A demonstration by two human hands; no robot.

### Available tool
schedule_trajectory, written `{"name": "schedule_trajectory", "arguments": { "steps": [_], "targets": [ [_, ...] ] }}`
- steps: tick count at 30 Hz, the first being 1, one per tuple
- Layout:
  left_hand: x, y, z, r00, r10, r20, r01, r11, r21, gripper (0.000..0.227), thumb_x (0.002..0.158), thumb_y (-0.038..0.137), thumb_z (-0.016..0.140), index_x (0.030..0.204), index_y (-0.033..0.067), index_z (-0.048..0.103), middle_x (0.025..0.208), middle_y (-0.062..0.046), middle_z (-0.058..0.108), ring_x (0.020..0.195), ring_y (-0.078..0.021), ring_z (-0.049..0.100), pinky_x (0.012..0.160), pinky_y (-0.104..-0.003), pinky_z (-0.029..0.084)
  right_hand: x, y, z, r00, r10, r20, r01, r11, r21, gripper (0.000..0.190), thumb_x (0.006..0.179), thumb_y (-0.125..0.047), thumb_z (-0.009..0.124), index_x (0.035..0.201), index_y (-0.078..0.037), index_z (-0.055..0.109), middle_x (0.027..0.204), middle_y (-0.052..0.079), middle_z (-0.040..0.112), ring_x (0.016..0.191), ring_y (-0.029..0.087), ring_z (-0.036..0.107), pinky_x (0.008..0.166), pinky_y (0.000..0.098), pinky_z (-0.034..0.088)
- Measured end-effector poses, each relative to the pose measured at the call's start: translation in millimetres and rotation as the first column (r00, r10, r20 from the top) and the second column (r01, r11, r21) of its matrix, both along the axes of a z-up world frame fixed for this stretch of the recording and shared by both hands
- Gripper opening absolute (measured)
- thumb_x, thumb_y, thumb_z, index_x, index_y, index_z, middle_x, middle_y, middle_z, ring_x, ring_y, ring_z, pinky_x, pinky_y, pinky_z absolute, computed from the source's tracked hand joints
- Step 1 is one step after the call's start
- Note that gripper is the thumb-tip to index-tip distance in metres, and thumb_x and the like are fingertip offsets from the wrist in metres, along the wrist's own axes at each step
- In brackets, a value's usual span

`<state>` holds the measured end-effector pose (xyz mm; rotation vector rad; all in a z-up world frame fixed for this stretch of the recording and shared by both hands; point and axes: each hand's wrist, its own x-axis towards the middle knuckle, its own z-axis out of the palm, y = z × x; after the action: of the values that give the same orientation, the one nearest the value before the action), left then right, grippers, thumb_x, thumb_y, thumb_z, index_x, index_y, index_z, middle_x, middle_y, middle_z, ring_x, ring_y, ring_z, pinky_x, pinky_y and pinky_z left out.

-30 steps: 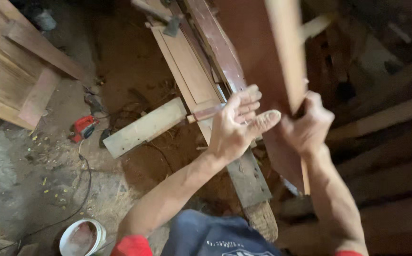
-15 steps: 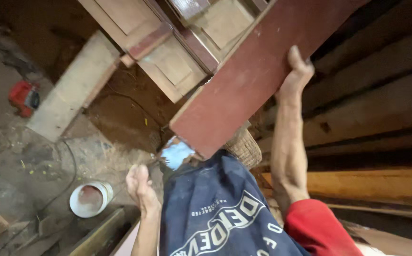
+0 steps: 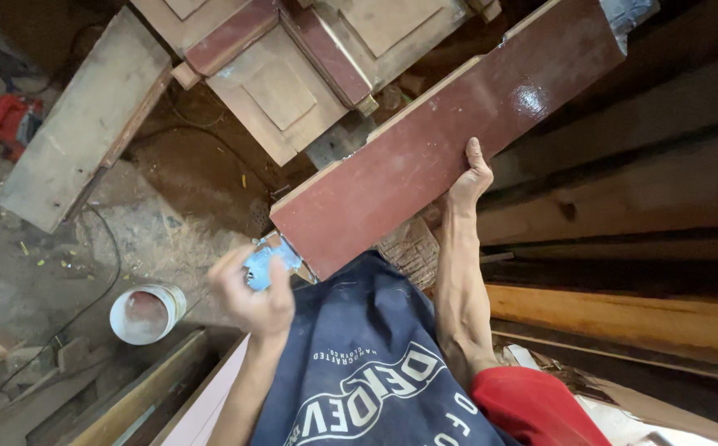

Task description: The person assembles a wooden door frame by fitting panels into grooves, tapping them with a hammer, and applying a white filler paste to joints and edges. The person repeatedly scoops filler from a bucket and spreads it along seams before repositioning panels.

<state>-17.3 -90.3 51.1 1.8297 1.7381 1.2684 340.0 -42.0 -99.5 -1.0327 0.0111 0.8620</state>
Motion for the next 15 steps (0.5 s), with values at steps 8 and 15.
{"name": "schedule_trajectory", "arguments": {
  "steps": [8, 15],
  "targets": [
    [66.7, 72.3, -6.4, 0.969, -0.247, -0.017, 0.246, 0.967, -0.066, 0.03, 0.083, 0.01, 0.082, 0.109, 0.0075, 0.068, 0.114, -0.01, 0.068, 0.109, -0.0305, 0.063, 0.099, -0.042, 0.048, 16.9, 7.7, -40.4, 0.998, 0.051, 0.048, -0.05, 0.998, -0.03, 0.037, 0.101, -0.026, 0.065, 0.116, 0.007, 0.07, 0.114, 0.014, 0.073, 0.102, 0.024, 0.07, 0.093, 0.0351, 0.057],
    [74.0, 95.5, -20.4, 0.96, -0.273, -0.066, 0.263, 0.956, -0.131, 0.029, 0.081, 0.01, 0.082, 0.108, 0.0087, 0.069, 0.113, -0.01, 0.068, 0.107, -0.0315, 0.061, 0.096, -0.043, 0.048, 42.1, 29.0, -42.8, 0.992, 0.062, 0.108, -0.06, 0.998, -0.024, 0.037, 0.1, -0.025, 0.062, 0.118, 0.006, 0.07, 0.116, 0.013, 0.074, 0.106, 0.024, 0.071, 0.097, 0.0352, 0.056]
  ]
}}
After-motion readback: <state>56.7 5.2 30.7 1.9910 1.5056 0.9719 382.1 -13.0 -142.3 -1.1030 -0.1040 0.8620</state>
